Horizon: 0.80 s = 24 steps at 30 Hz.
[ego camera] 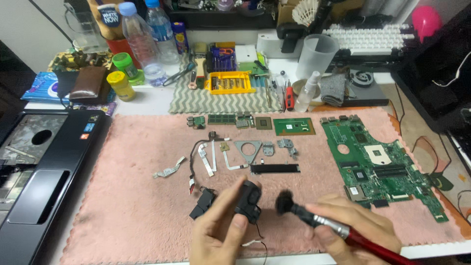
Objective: The person uses a red-handled brush to clean dust from several small laptop components laid out on a pink cloth. They brush a white ribbon cable, a black power adapter, and other connectors, then place each item back on the cloth.
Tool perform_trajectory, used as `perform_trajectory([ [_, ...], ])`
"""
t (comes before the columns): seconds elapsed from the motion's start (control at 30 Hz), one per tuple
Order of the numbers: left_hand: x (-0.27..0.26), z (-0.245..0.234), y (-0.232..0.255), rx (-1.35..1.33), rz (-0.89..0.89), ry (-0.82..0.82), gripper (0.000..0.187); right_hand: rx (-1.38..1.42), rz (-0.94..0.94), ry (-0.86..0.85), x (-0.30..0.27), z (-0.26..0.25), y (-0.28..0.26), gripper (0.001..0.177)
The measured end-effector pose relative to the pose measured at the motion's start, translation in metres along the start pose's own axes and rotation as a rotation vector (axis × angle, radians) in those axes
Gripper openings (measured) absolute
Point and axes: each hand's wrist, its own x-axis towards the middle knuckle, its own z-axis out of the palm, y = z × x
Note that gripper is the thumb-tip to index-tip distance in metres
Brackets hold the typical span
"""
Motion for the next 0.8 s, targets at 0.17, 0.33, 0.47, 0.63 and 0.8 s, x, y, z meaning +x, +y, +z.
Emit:
perform_trajectory([
  [0.17,-0.014,0.009,-0.019,-0.274,-0.03,-0.13,0.073,0.043,0.018,0.011,-0.002,0.011,-0.01,0.029],
  [0.33,-0.017,0.01,-0.012,-0.324,-0.154,-0.115,0.087,0.193,0.064,-0.046,0.0,0.007,-0.013,0.023],
  [0.47,-0.022,0.016,-0.026,-0.492,-0.239,-0.057,0.087,0.02,0.05,0.057,-0.01,0.003,-0.008,0.027],
  [0.63,-0.029,0.027,-0.056,-0.72,-0.312,0.146,0.089,-0.194,-0.041,-0.091,-0.013,0.002,-0.014,0.044],
  [0.8,-0.034,0.035,-0.062,-0.895,-0.204,0.034,0.08,-0.165,-0.093,-0.191,-0.025,0.001,-0.008,0.04],
])
